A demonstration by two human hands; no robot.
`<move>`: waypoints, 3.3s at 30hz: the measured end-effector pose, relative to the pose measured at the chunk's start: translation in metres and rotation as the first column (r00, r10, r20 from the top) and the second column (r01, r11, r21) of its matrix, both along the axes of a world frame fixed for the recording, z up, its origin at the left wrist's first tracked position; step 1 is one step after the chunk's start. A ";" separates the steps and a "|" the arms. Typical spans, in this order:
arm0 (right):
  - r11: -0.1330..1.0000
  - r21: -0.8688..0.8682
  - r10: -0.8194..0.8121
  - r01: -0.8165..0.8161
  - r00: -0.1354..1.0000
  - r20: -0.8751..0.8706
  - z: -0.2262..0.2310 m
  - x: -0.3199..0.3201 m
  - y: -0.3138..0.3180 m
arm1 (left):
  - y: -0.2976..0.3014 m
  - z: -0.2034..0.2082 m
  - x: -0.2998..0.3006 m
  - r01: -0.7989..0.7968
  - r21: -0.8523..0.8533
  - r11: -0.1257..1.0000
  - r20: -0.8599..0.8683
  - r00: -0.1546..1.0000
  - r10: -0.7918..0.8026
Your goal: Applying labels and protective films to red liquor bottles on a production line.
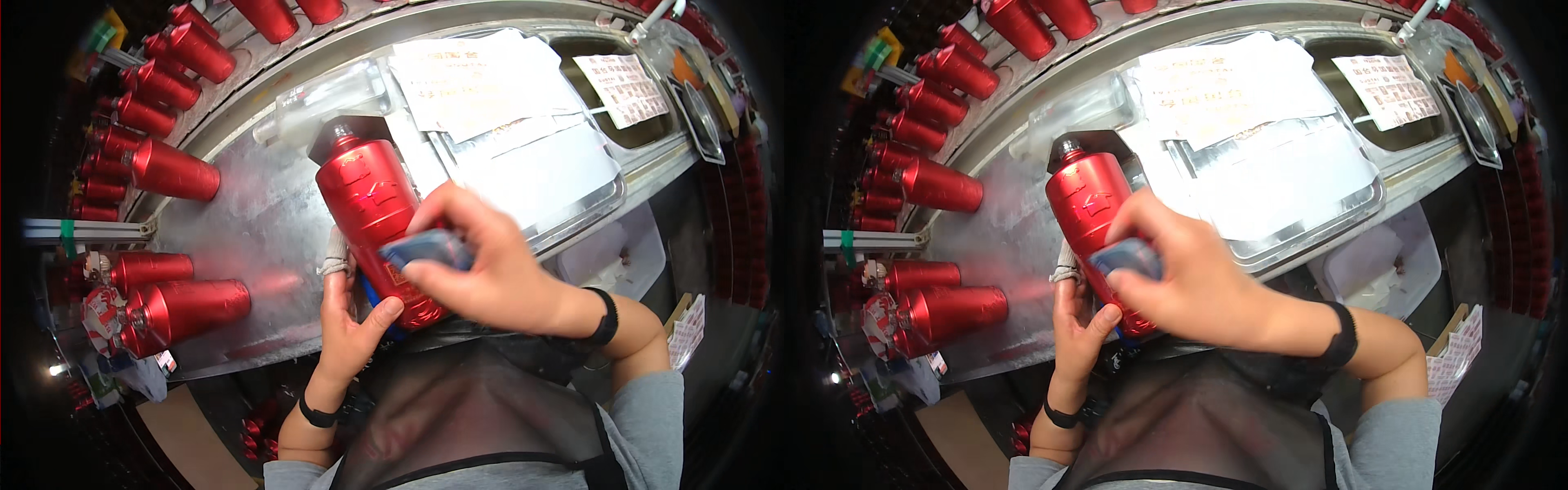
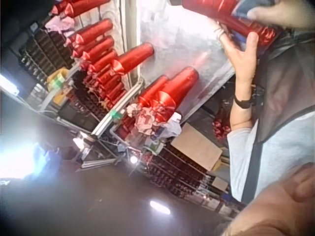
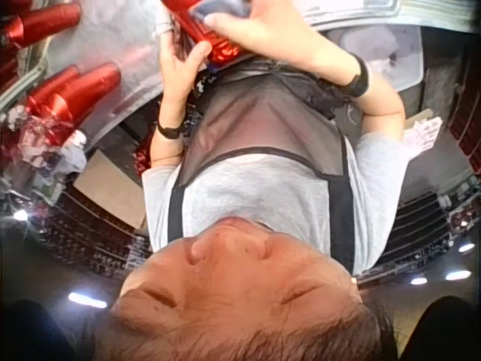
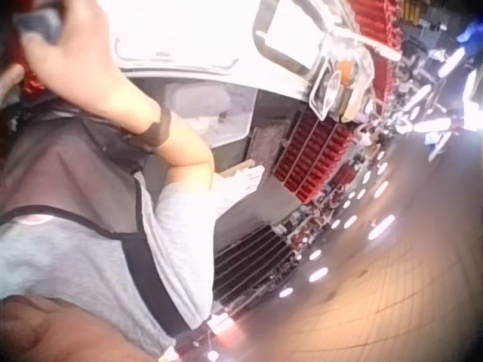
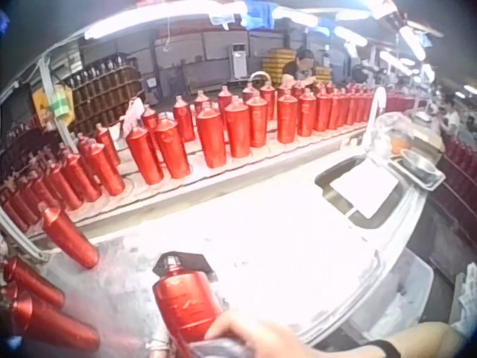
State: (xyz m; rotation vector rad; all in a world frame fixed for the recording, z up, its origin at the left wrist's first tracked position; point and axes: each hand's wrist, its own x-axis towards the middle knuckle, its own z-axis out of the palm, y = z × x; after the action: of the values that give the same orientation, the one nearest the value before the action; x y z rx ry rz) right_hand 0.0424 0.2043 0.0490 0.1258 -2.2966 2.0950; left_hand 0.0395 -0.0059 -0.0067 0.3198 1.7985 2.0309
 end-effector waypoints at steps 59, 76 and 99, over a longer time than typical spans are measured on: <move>0.975 0.220 0.058 -0.024 0.987 -0.149 -0.017 0.048 0.023 | -0.008 0.017 -0.010 -0.325 -0.654 0.683 -0.701 0.599 -0.386; 0.963 0.238 0.145 -0.123 0.987 -0.074 -0.008 0.039 0.011 | -0.027 -0.016 0.015 -0.291 -0.618 0.731 -0.679 0.667 -0.308; 0.866 0.448 -0.082 0.221 0.947 -0.309 -0.007 0.013 0.023 | -0.005 0.022 -0.003 -0.306 -0.643 0.702 -0.688 0.633 -0.354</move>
State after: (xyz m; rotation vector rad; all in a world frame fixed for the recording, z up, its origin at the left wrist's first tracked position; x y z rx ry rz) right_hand 0.0555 0.2268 0.0418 0.2259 -2.4881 1.2979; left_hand 0.0365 -0.0110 0.0153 1.0949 2.9072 0.9582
